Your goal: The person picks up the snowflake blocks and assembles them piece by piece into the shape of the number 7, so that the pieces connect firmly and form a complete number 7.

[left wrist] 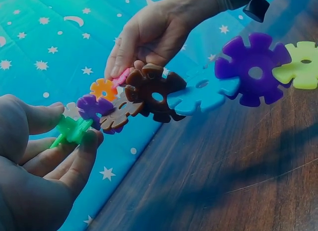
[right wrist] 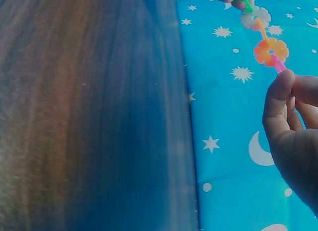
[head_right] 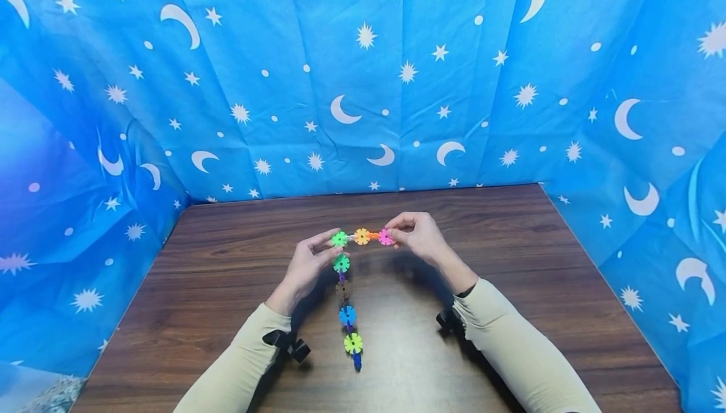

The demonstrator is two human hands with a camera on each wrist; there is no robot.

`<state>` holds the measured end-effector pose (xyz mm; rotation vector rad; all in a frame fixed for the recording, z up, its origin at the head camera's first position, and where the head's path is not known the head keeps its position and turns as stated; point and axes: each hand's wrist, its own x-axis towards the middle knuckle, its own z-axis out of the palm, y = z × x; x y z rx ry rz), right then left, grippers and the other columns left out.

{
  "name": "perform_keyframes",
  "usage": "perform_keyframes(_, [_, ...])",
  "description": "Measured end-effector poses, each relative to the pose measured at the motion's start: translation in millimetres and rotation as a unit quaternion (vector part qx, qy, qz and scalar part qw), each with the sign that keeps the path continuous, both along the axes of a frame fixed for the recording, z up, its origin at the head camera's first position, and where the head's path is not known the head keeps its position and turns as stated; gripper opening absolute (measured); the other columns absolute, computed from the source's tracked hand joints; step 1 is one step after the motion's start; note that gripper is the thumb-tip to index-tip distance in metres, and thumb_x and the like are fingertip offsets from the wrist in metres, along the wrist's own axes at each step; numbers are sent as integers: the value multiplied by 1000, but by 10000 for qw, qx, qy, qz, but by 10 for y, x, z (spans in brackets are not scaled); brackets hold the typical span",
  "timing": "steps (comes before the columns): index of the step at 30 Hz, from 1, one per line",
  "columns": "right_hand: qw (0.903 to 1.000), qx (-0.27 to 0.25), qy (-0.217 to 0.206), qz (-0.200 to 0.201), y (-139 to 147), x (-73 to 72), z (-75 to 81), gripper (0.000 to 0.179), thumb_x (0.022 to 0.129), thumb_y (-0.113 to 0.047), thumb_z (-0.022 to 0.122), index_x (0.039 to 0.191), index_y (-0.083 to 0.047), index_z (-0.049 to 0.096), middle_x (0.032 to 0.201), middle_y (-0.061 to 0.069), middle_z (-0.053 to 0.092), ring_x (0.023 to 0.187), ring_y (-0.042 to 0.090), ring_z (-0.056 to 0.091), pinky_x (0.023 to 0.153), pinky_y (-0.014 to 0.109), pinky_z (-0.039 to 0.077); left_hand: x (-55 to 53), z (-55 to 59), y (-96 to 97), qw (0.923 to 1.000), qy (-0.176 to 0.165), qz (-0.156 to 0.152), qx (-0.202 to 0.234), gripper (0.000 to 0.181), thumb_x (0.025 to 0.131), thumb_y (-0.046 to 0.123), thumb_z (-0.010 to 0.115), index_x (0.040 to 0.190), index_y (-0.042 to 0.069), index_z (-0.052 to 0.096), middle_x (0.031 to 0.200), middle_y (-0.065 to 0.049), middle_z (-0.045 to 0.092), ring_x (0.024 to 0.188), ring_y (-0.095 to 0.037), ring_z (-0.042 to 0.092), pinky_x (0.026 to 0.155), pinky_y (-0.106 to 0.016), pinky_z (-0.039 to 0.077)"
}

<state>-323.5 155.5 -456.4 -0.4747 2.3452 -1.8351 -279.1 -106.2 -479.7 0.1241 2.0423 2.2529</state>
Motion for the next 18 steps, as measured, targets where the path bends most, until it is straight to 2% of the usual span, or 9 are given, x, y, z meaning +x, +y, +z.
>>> perform_keyframes(6, [9998, 105, 148, -118, 18, -42, -96, 14, 89, -5, 70, 99, 3, 71, 88, 19, 70, 64, 15, 64, 64, 36, 58, -1, -8, 16, 9999, 125, -102, 33, 47, 90, -3, 65, 135, 0, 55, 93, -4, 65, 85, -20, 73, 79, -25, 57])
perform_keyframes(12, [9995, -311, 105, 3, 31, -44, -86, 13, 90, 0, 66, 100, 7, 69, 91, 20, 69, 62, 13, 62, 63, 40, 58, 3, -13, 26, 9996, 149, -196, 123, 48, 89, -3, 66, 136, -2, 53, 92, -6, 65, 80, -15, 72, 77, -24, 57])
perform_keyframes(18, [9982, -591, -40, 85, 27, -41, -67, 13, 91, 3, 64, 102, 10, 67, 88, 11, 69, 61, 12, 61, 62, 36, 58, -11, -38, 26, 9997, 113, -176, 106, 47, 89, -5, 64, 135, -2, 54, 93, -7, 66, 79, -14, 72, 76, -23, 57])
